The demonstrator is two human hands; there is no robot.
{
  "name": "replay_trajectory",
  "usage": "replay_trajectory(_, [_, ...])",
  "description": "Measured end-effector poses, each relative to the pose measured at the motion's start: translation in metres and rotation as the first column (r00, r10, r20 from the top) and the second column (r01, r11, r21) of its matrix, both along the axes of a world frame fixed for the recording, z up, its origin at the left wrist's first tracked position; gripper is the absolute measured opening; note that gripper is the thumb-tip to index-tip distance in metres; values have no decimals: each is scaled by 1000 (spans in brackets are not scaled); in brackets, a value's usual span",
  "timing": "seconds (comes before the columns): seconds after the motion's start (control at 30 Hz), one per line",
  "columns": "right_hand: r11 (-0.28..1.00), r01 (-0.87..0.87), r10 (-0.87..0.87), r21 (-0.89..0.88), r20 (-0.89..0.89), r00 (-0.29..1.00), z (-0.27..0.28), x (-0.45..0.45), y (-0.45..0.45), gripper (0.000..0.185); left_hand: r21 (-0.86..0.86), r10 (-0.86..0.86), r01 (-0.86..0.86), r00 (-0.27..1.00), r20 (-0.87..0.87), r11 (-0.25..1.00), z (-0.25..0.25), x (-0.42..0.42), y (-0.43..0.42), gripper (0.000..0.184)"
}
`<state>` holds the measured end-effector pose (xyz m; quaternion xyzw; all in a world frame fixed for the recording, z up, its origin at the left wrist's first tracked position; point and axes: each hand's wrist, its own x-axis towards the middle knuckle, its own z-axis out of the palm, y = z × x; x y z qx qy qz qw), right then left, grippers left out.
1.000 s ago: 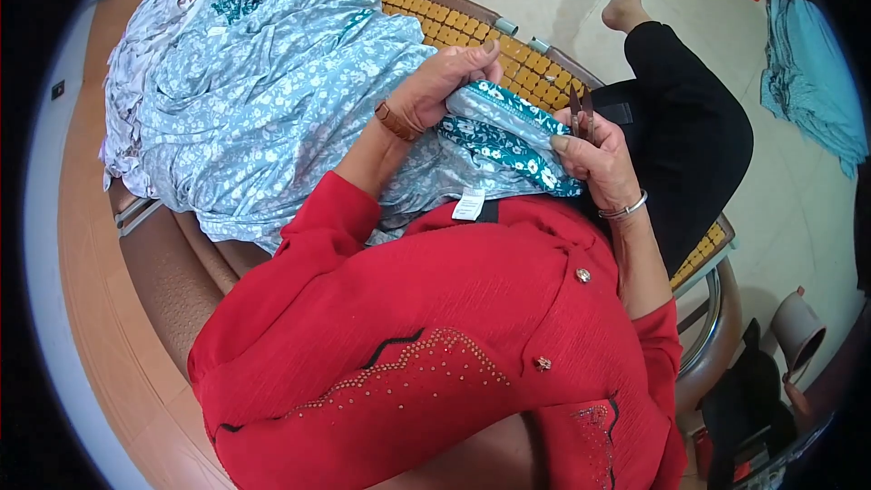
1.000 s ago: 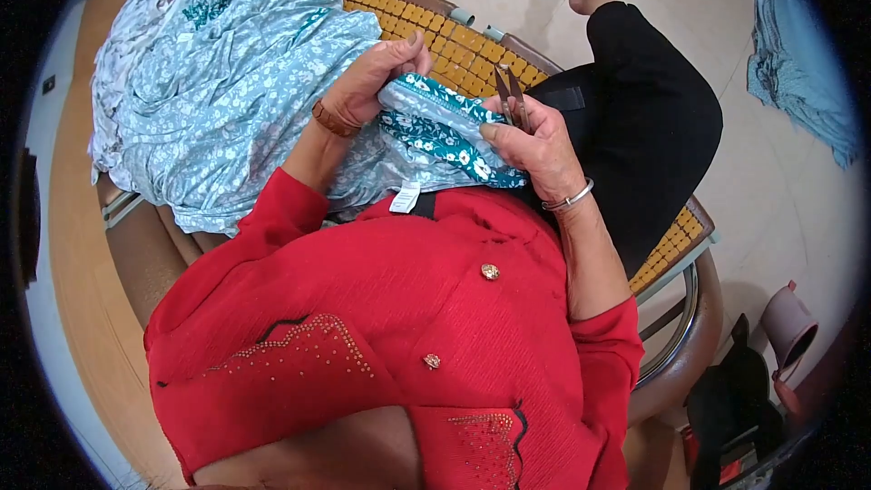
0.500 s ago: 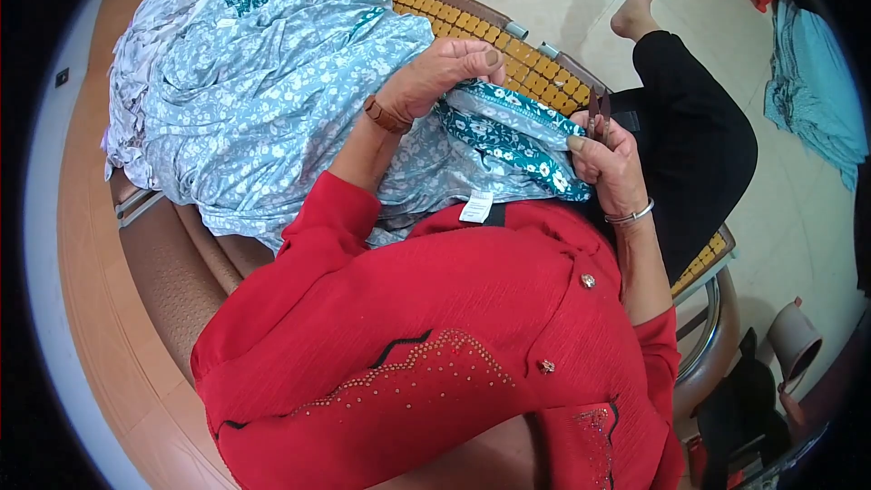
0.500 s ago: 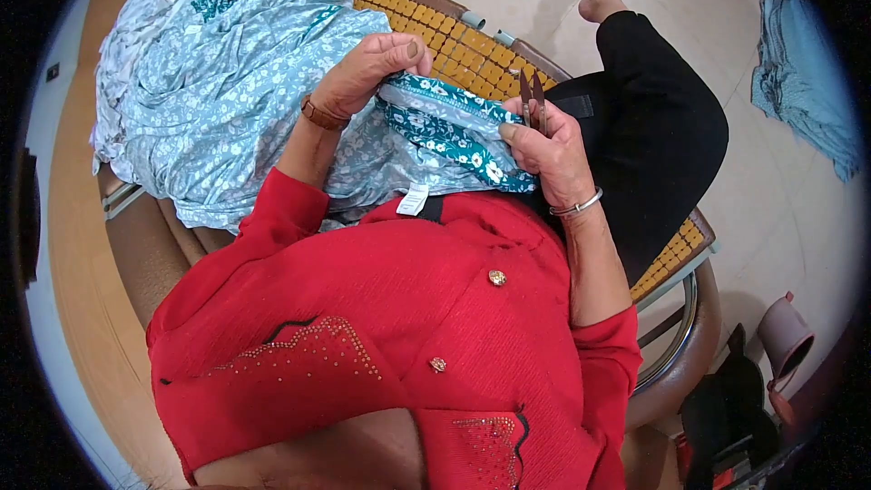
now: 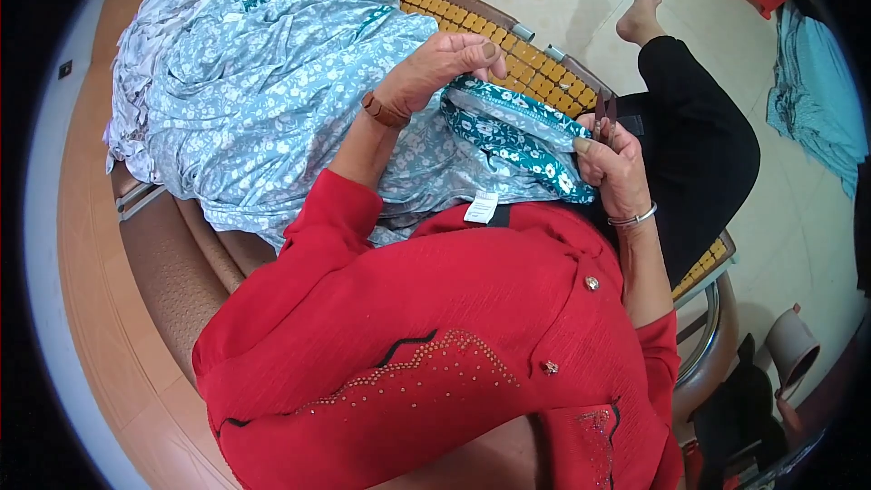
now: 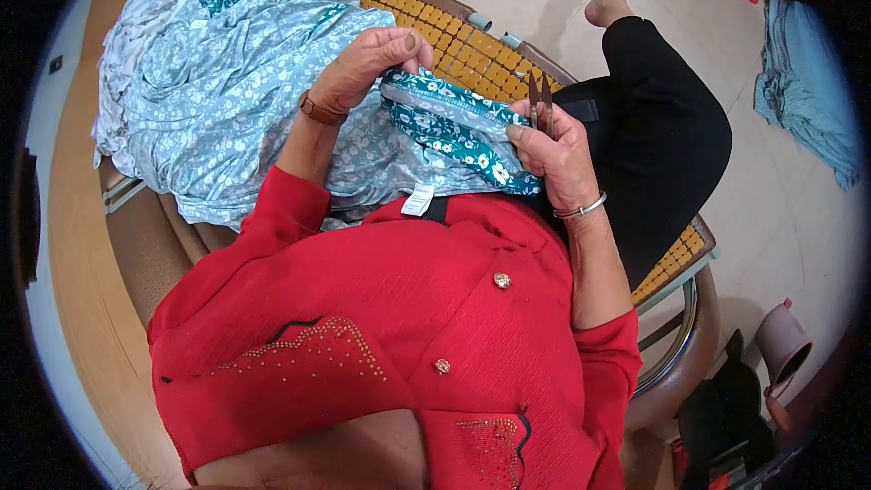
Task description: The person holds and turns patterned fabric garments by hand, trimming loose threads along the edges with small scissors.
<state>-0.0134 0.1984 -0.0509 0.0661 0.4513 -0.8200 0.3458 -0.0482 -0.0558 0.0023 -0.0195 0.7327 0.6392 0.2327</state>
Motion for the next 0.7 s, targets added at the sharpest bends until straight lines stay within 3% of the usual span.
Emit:
replay_trajectory(0.3, [1000,13,-13,4,12,1000,1,0,1,19,-101,-65,62,997,-28,993,3,1,0,37])
replay_trajectory(0.7, [995,104,-105,7,35,994,-3,-2,1,18,-135,-166,174,984,65,975,-4,3,-16,35])
